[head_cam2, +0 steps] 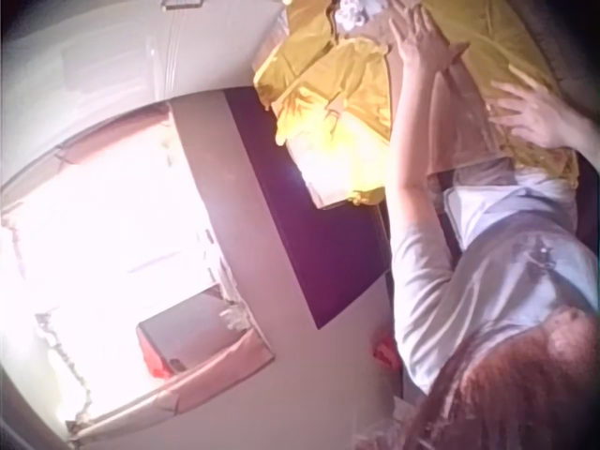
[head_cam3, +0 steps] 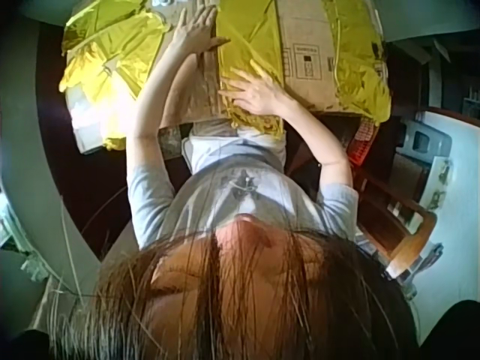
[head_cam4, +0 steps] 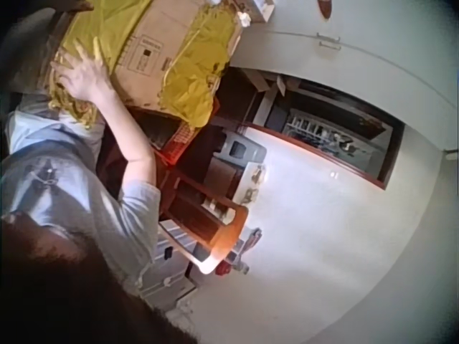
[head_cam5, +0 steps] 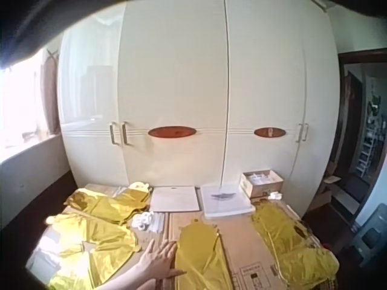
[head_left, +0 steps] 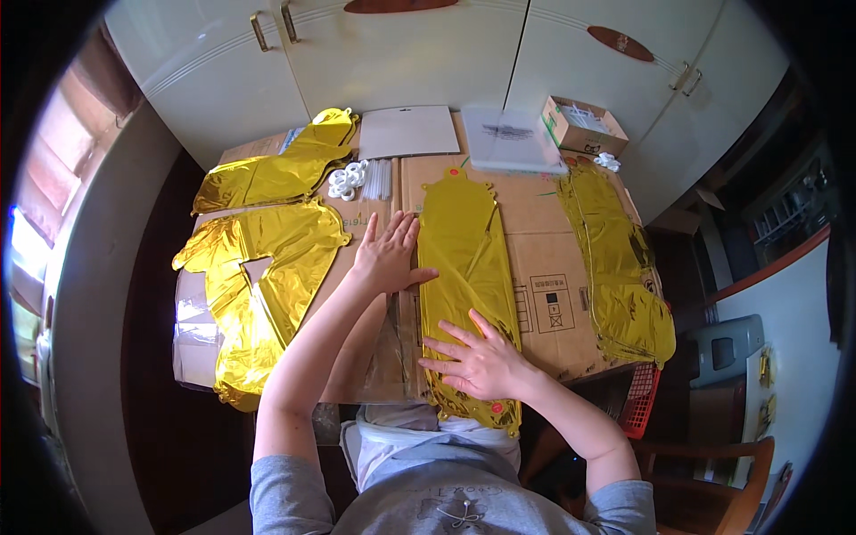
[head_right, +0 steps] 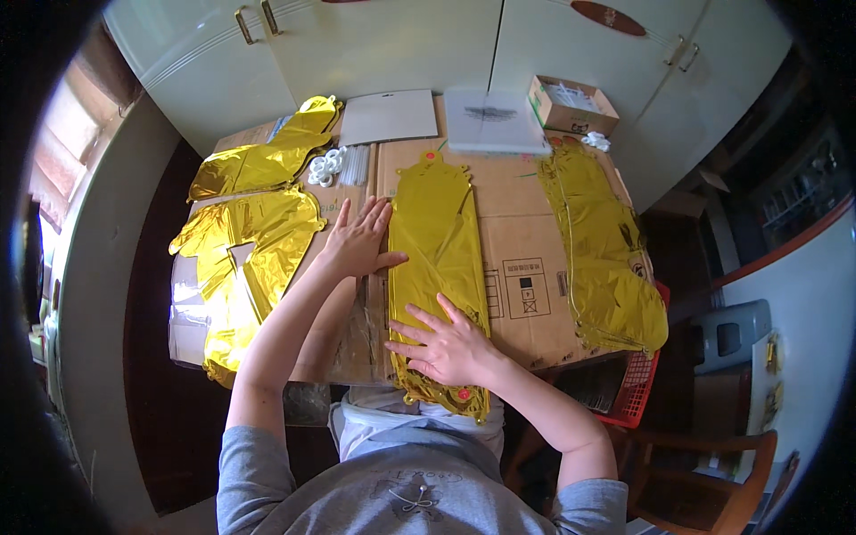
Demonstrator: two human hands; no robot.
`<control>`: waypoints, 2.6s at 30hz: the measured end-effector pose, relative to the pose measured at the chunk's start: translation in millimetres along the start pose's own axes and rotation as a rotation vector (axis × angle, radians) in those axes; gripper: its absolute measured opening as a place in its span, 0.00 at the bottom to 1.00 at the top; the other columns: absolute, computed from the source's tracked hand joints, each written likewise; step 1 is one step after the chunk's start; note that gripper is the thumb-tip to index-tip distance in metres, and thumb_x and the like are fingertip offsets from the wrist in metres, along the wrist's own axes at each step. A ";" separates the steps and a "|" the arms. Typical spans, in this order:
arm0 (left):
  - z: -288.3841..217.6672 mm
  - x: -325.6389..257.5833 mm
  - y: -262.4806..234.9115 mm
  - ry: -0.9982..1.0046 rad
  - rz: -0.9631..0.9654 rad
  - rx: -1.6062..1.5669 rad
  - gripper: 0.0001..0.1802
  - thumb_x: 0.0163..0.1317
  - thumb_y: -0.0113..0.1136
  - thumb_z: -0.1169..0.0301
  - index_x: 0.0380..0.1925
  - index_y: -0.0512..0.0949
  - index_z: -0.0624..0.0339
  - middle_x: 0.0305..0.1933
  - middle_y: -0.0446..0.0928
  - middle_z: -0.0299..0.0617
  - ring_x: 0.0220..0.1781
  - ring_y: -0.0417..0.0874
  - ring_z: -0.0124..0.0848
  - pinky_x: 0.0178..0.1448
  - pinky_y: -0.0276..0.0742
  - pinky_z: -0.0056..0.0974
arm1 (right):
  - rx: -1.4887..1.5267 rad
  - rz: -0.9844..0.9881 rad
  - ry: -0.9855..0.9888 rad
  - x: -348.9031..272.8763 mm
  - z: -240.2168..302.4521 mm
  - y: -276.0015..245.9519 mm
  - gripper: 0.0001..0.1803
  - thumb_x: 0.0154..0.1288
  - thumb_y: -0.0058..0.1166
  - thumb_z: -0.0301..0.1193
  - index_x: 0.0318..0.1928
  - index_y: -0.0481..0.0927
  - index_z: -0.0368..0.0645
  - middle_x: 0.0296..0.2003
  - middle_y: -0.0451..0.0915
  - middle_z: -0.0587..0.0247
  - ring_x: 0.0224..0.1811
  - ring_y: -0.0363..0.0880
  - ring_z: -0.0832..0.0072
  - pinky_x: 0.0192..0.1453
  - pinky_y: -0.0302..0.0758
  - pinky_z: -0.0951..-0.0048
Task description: Folding and smoothing gold foil sheets over cardboard templates.
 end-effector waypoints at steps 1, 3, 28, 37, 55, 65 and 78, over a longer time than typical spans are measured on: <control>0.6 1.1 0.2 -0.004 0.003 -0.005 0.58 0.59 0.35 0.25 0.73 0.51 0.64 0.78 0.51 0.44 0.81 0.44 0.36 0.79 0.34 0.57 | 0.005 -0.004 -0.002 -0.2 -0.6 0.8 0.24 0.68 0.50 0.46 0.65 0.72 0.71 0.69 0.66 0.78 0.75 0.56 0.67 0.75 0.44 0.37; 0.6 2.0 0.0 -0.015 0.009 -0.016 0.55 0.61 0.34 0.28 0.73 0.50 0.63 0.78 0.51 0.44 0.81 0.44 0.36 0.79 0.34 0.57 | 0.015 -0.011 -0.007 -1.2 -0.6 2.3 0.24 0.68 0.50 0.45 0.65 0.73 0.69 0.68 0.66 0.77 0.75 0.56 0.66 0.75 0.44 0.36; -43.9 -46.9 -1.7 0.315 -0.273 -0.094 0.36 0.66 0.52 0.54 0.66 0.64 0.69 0.74 0.58 0.54 0.78 0.54 0.43 0.78 0.45 0.56 | 0.018 0.017 0.008 -16.1 16.8 11.7 0.27 0.68 0.49 0.45 0.67 0.69 0.63 0.68 0.66 0.81 0.76 0.53 0.69 0.74 0.38 0.30; -36.7 -42.0 1.2 0.233 -0.200 -0.076 0.58 0.57 0.45 0.28 0.70 0.56 0.71 0.74 0.54 0.62 0.78 0.51 0.51 0.77 0.45 0.58 | 0.038 -0.010 0.014 -16.8 18.8 8.6 0.26 0.68 0.51 0.45 0.67 0.70 0.64 0.67 0.67 0.81 0.75 0.54 0.69 0.75 0.39 0.32; -19.4 -3.5 -2.6 0.048 -0.185 -0.133 0.52 0.63 0.46 0.35 0.72 0.52 0.68 0.77 0.49 0.55 0.80 0.44 0.46 0.78 0.37 0.60 | 0.261 -0.090 0.006 -48.6 17.4 -4.7 0.30 0.69 0.51 0.46 0.68 0.68 0.55 0.69 0.65 0.68 0.73 0.59 0.66 0.77 0.49 0.48; -50.9 -72.8 -2.8 0.256 -0.190 -0.185 0.43 0.64 0.50 0.41 0.70 0.59 0.59 0.75 0.55 0.54 0.78 0.51 0.49 0.78 0.42 0.59 | 0.739 -0.691 0.868 -142.9 37.2 3.4 0.07 0.65 0.60 0.28 0.39 0.77 0.38 0.29 0.78 0.68 0.27 0.74 0.88 0.29 0.70 0.84; -50.3 -72.2 0.4 0.252 -0.186 -0.169 0.43 0.63 0.50 0.40 0.71 0.59 0.54 0.76 0.55 0.50 0.78 0.52 0.50 0.77 0.43 0.60 | 1.727 -0.569 1.013 -128.9 55.0 61.2 0.13 0.72 0.52 0.31 0.46 0.80 0.31 0.42 0.83 0.57 0.34 0.84 0.74 0.37 0.82 0.74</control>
Point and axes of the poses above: each hand's wrist, its own x-axis towards the middle knuckle, its own y-axis out of the palm, z = x × y, the point moved 2 cm from there along x, towards the middle knuckle
